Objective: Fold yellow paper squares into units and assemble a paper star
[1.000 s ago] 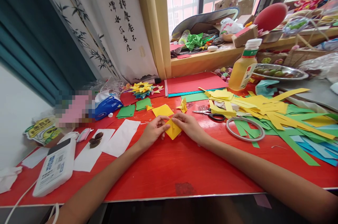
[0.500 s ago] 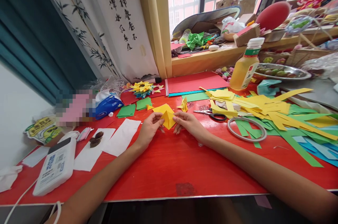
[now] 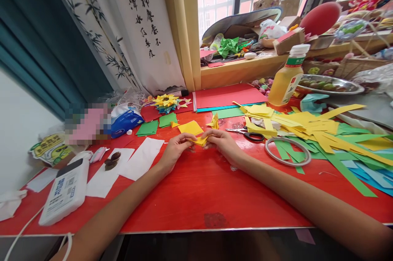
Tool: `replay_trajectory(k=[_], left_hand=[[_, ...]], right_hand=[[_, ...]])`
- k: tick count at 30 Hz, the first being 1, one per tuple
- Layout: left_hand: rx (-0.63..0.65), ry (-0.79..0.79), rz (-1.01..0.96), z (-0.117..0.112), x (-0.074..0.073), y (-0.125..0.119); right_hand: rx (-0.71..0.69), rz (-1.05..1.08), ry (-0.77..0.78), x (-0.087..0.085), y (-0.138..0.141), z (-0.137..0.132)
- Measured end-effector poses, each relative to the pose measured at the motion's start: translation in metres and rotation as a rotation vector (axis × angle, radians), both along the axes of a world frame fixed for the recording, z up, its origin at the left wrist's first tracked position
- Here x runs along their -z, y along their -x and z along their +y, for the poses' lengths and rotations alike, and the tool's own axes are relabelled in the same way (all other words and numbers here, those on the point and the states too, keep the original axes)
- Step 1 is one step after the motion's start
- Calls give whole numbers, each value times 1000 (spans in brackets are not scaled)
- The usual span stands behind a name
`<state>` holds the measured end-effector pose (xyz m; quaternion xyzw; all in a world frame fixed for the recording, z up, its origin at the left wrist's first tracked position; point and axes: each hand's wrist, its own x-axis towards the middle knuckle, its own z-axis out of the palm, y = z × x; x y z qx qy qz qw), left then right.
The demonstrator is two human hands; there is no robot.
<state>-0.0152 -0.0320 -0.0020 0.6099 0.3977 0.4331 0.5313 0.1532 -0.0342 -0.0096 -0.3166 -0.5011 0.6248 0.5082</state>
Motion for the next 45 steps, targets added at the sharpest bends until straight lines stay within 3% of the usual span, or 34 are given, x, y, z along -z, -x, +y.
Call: replay_trajectory(k=[7, 13, 20, 28, 32, 37, 42, 45], left_hand=[[3, -8, 27, -5, -4, 0], [-31, -114, 139, -5, -5, 0], [-41, -308, 410, -8, -6, -2], [-119, -399, 448, -12, -9, -3], [-152, -318, 356, -10, -6, -2], [-68, -154, 152, -6, -3, -1], [-53, -143, 140, -7, -4, -3], [-53, -121, 130, -7, -4, -3]], right_hand=[[21, 72, 91, 5, 2, 3], [4, 150, 126, 2, 3, 1], [-145, -24, -36, 1, 7, -2], [-251, -297, -121, 8, 7, -3], [-186, -301, -81, 4, 7, -5], [-170, -293, -105, 1, 6, -6], [-120, -341, -135, 5, 8, -6], [-99, -321, -134, -2, 2, -4]])
